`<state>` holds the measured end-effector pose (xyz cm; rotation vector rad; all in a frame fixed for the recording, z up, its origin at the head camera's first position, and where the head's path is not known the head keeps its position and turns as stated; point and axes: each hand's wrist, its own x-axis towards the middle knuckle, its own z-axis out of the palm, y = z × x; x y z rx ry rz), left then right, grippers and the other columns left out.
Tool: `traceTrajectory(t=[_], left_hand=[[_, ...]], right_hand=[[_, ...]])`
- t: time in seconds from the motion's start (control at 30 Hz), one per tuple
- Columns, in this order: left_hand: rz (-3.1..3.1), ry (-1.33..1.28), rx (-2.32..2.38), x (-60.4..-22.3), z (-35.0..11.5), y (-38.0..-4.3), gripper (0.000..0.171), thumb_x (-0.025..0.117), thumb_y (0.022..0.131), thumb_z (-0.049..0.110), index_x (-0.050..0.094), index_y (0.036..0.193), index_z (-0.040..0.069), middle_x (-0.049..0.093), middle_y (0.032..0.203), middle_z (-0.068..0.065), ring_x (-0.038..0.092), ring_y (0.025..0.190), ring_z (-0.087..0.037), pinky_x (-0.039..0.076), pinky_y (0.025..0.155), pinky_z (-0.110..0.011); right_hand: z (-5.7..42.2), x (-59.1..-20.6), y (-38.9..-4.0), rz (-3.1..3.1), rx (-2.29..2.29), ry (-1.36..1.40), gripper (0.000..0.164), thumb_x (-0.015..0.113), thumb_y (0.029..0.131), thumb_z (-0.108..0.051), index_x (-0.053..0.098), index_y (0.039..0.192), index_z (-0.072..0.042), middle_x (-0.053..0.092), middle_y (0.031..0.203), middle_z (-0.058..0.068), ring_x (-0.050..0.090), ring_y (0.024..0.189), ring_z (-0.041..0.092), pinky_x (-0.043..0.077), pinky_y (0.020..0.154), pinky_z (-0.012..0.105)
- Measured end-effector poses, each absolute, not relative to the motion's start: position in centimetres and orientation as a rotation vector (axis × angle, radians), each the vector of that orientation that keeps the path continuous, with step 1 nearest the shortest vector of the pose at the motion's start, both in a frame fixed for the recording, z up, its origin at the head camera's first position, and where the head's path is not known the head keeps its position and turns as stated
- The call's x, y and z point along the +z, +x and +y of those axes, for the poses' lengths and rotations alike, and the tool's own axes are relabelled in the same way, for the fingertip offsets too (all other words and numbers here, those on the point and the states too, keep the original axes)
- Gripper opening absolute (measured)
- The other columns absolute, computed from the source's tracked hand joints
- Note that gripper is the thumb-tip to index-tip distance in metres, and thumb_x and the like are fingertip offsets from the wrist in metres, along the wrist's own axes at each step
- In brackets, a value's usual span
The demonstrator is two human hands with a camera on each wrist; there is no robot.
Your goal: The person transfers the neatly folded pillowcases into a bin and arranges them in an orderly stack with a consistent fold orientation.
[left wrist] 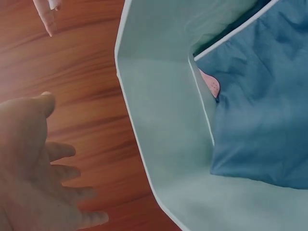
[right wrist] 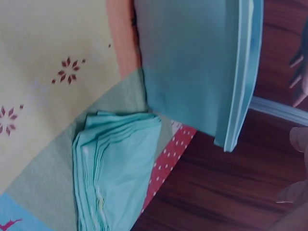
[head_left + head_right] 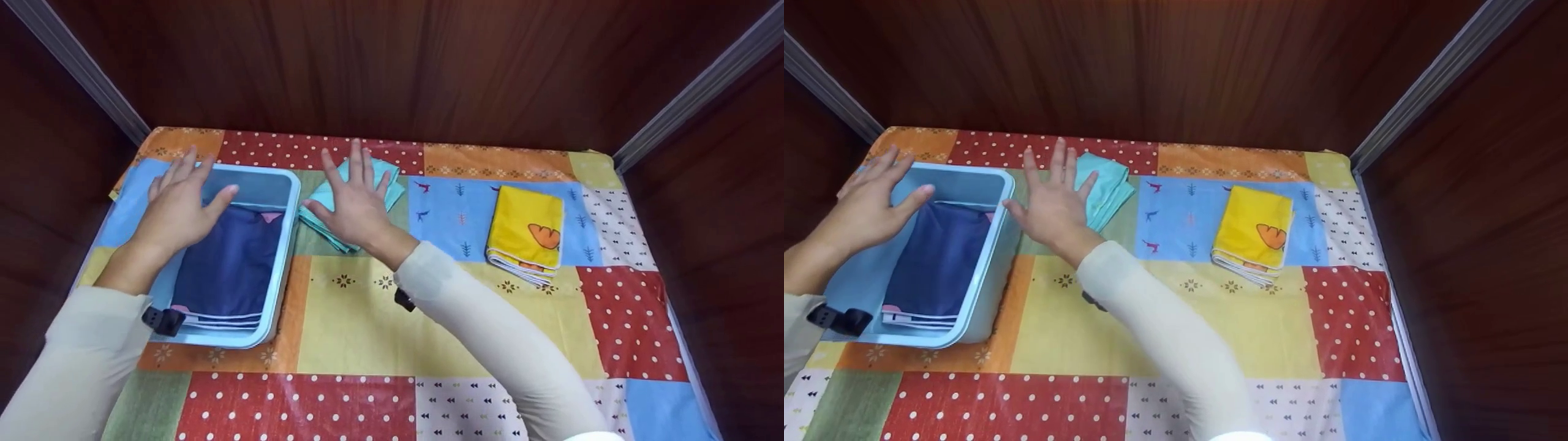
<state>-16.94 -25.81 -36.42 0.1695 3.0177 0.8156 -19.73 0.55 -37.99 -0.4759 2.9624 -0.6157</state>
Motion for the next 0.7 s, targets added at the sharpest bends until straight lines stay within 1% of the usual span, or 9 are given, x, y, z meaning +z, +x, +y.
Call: traceTrajectory(t=[0.13,0.33,0.43,0.7], left_hand=[[2.982,0.218,0.804,-36.0,-24.8,-17.8,0.082,0.048,0.104,0.050,0.018,0.161,-0.001,0.004,0.168,-0.025,-0.001,0.153,-0.047,-0.009,0.118,-0.067],[2.962,0.261,0.779,-35.6,-23.4,-19.0,0.083,0.048,0.104,0.052,0.016,0.162,0.003,0.001,0.169,-0.020,-0.004,0.154,-0.045,-0.011,0.117,-0.067],[2.953,0.281,0.765,-35.5,-22.9,-19.6,0.083,0.047,0.104,0.052,0.015,0.162,0.002,0.001,0.169,-0.021,-0.004,0.154,-0.045,-0.012,0.116,-0.068],[2.907,0.290,0.767,-35.6,-21.0,-21.6,0.084,0.041,0.104,0.057,0.014,0.162,0.003,0.001,0.169,-0.023,-0.003,0.154,-0.043,-0.010,0.117,-0.067]], right_hand=[[1.4,-37.9,-20.3,2.962,-0.632,-0.453,0.089,0.055,0.098,-0.058,0.007,0.166,-0.027,-0.016,0.169,0.014,-0.011,0.155,0.035,-0.004,0.118,0.069],[2.4,-37.8,-21.1,2.967,-0.622,-0.395,0.089,0.052,0.099,-0.061,0.003,0.165,-0.029,-0.019,0.169,0.013,-0.014,0.155,0.033,-0.006,0.118,0.069],[2.9,-37.9,-21.5,2.962,-0.619,-0.362,0.089,0.051,0.098,-0.062,0.001,0.165,-0.030,-0.020,0.169,0.012,-0.014,0.155,0.033,-0.006,0.118,0.068],[4.1,-38.8,-22.3,2.950,-0.665,-0.270,0.089,0.050,0.099,-0.061,0.001,0.165,-0.028,-0.020,0.168,0.015,-0.015,0.155,0.035,-0.005,0.117,0.070]])
